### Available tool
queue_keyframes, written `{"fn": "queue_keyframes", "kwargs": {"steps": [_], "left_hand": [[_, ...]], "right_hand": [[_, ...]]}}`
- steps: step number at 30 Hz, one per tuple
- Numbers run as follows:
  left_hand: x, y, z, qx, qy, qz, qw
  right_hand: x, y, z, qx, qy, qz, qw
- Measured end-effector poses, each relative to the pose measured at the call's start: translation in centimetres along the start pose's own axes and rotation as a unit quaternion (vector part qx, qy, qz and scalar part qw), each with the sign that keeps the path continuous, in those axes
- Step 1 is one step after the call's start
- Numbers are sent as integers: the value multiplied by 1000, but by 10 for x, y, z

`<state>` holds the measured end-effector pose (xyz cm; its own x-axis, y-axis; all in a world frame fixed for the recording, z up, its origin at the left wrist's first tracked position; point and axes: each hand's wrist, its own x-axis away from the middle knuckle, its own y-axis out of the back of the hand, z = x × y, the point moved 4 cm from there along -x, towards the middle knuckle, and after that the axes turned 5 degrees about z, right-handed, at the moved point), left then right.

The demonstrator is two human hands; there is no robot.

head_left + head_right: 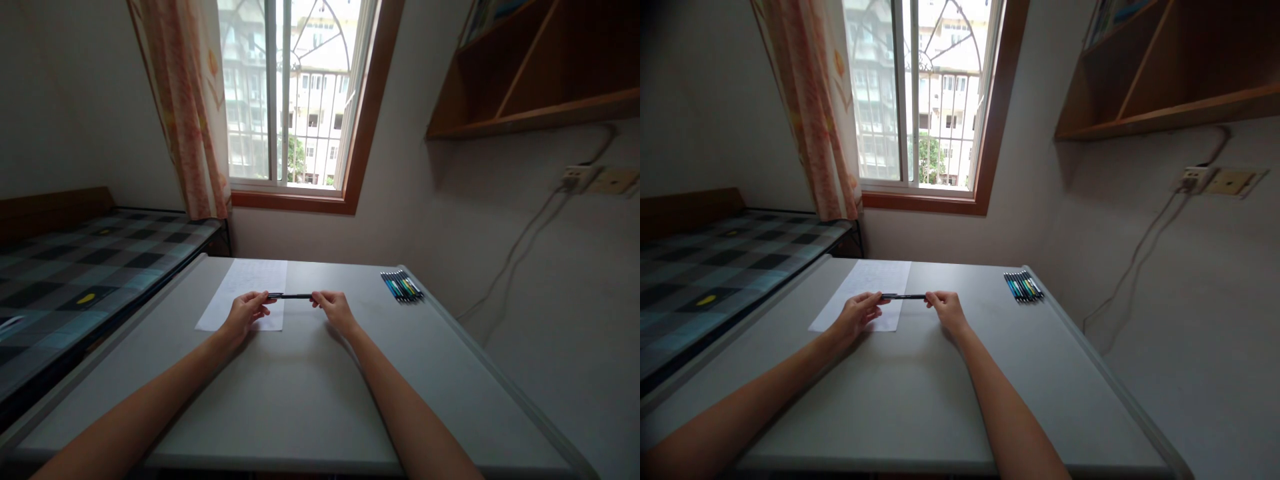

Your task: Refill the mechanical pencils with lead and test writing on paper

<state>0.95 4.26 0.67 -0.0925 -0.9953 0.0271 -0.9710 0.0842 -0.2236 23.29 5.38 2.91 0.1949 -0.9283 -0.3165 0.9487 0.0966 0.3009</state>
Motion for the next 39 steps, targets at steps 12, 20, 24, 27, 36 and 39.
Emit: {"fn": "queue_keyframes", "kwargs": {"steps": [12,20,24,27,36,39], "left_hand": [[-2,3,-2,38,-15,-28,999],[-2,4,-2,25,-26,-28,999],[-2,2,-2,23,-23,-20,999],[-2,2,-2,25,-20,-20,999],[-4,4,1,42,-14,-25,999],[-4,4,1,40,-15,-24,999]], "right_hand": [[-1,-1,0,-46,-18,-30,998],[-1,0,1,-64,-23,-44,997],[-1,0,-1,-67,-22,-44,996],[-1,1,0,-63,-24,-42,997],[-3,1,-2,-70,-26,-39,997],[-2,2,-3,-68,-26,-42,996]]}}
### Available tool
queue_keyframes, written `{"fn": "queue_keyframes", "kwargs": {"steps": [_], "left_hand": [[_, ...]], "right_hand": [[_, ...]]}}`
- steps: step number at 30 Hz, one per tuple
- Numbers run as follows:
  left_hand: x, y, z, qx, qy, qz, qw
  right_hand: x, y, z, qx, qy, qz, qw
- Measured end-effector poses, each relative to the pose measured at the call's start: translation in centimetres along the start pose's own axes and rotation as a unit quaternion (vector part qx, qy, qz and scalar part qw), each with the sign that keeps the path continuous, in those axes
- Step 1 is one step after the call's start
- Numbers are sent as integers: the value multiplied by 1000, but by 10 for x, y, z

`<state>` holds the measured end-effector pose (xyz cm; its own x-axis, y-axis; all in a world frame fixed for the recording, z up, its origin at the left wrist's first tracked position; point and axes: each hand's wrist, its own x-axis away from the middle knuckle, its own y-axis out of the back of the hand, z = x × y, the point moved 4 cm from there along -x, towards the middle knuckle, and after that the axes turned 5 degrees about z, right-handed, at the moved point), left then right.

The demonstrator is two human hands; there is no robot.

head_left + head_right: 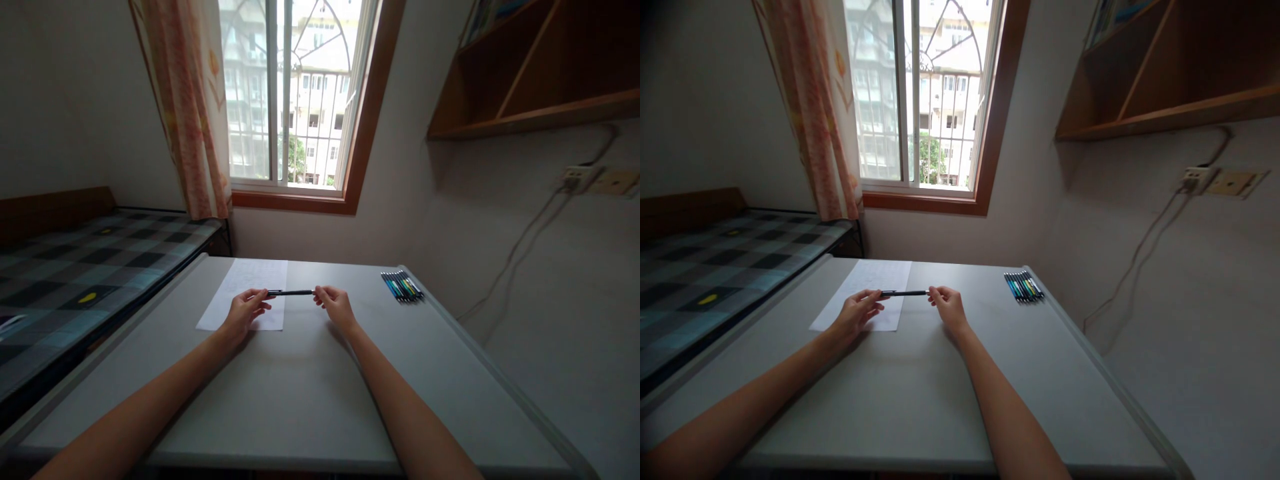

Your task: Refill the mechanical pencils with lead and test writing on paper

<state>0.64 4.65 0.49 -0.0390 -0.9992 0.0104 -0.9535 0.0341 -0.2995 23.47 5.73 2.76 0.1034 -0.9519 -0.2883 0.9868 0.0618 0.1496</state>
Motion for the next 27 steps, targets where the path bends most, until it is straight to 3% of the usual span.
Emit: {"fn": "queue_keyframes", "kwargs": {"steps": [27], "left_hand": [[-1,1,0,-4,-2,-4,1000]], "right_hand": [[1,-3,4,-16,-6,22,1000]]}}
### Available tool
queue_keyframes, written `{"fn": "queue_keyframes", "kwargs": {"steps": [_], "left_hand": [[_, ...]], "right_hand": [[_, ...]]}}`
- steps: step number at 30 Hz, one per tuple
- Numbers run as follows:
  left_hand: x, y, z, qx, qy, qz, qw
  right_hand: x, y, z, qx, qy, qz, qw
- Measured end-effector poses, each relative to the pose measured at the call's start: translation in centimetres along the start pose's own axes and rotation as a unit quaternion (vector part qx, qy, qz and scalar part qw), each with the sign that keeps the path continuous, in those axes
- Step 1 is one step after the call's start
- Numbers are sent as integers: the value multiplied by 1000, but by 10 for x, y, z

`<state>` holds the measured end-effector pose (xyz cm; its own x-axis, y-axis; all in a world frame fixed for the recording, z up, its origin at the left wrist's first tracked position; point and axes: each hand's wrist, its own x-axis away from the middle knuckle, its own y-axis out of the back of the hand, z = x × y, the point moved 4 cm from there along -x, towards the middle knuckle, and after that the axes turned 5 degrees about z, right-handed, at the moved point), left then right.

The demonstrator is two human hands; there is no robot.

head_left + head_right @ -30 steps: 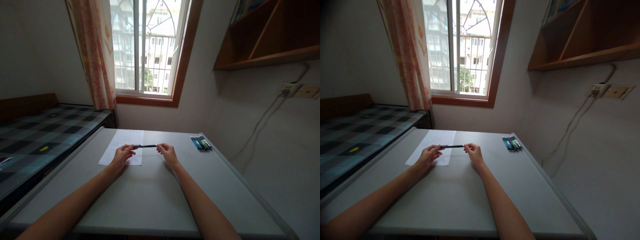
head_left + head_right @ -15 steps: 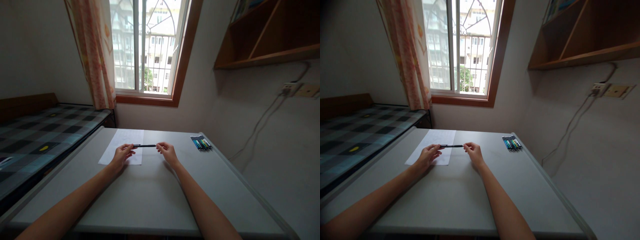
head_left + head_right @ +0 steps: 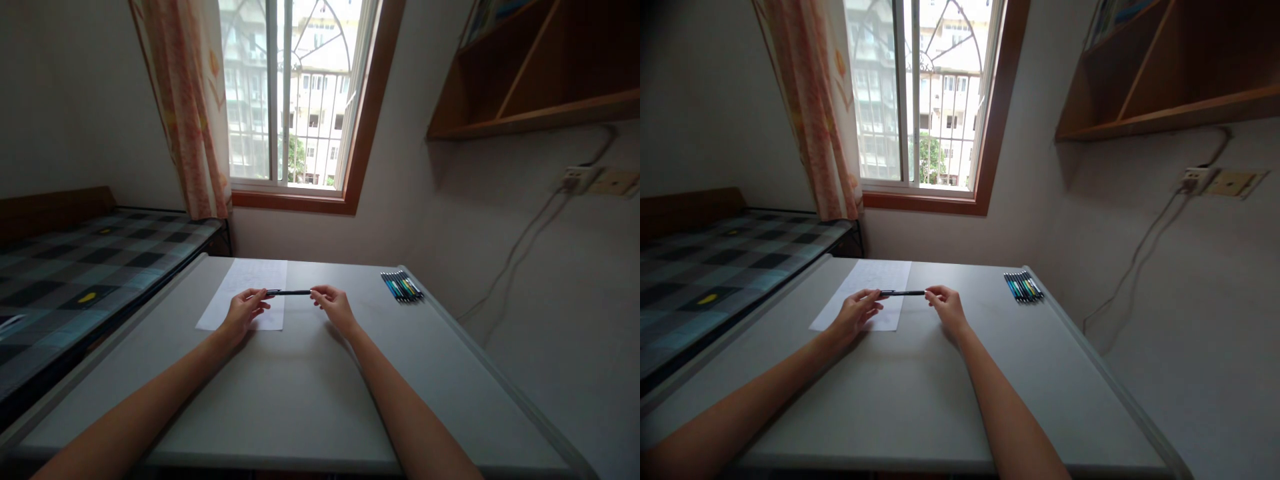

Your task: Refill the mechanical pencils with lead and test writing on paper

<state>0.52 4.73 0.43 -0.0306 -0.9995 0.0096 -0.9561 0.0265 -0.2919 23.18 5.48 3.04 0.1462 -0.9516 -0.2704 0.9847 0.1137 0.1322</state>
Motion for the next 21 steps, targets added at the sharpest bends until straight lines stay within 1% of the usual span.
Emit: {"fn": "queue_keyframes", "kwargs": {"steps": [5,12,16,21], "left_hand": [[0,-1,0,0,0,5,1000],[0,1,1,-6,-3,4,1000],[1,-1,0,-5,-6,6,1000],[1,0,0,-9,-6,-2,1000]], "right_hand": [[0,0,-1,9,-10,-4,1000],[0,0,1,2,7,-3,1000],[1,0,2,0,-7,-11,1000],[1,0,2,2,-3,-6,1000]]}}
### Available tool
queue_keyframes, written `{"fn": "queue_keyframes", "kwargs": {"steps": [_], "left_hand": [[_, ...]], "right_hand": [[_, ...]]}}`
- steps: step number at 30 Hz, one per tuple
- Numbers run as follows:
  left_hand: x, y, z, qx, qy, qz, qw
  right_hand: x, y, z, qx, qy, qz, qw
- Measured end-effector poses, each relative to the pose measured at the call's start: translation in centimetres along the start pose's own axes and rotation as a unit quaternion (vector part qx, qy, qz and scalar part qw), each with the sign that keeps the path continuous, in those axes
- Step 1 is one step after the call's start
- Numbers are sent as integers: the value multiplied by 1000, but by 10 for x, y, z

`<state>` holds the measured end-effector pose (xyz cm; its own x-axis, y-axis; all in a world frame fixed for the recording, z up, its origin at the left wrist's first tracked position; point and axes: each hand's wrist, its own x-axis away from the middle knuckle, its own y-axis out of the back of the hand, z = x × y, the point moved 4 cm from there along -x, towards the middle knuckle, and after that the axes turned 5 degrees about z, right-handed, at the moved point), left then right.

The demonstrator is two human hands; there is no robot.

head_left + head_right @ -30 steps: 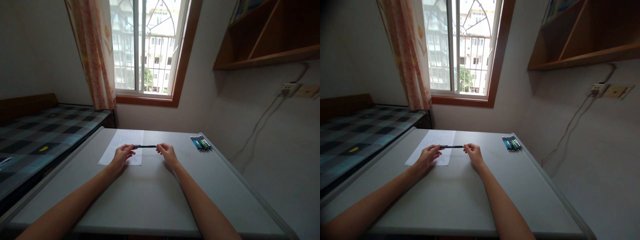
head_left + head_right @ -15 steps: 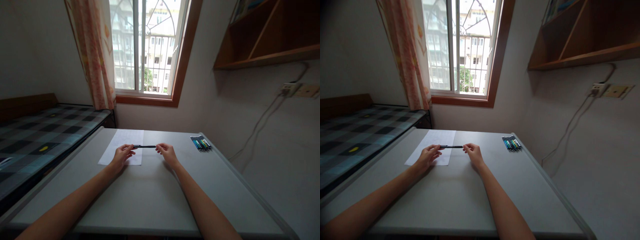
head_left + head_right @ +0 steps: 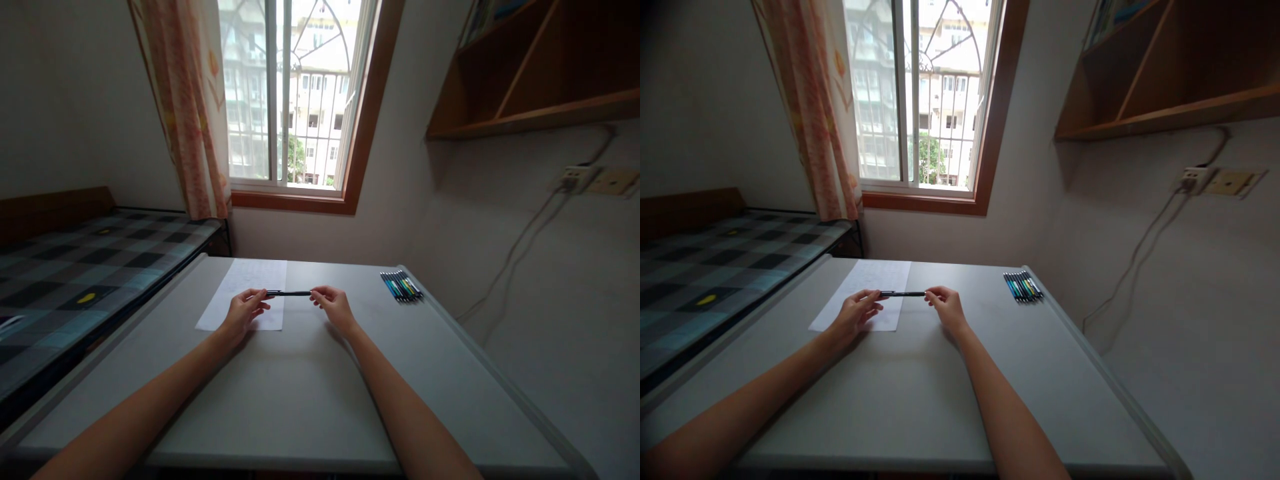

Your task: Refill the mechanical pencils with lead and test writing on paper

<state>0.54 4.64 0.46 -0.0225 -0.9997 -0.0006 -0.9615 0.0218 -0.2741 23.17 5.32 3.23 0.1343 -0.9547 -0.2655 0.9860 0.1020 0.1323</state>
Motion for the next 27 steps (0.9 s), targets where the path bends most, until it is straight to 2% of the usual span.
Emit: {"fn": "queue_keyframes", "kwargs": {"steps": [27], "left_hand": [[0,0,-1,-7,1,-3,1000]], "right_hand": [[-1,-1,-1,-16,7,1,1000]]}}
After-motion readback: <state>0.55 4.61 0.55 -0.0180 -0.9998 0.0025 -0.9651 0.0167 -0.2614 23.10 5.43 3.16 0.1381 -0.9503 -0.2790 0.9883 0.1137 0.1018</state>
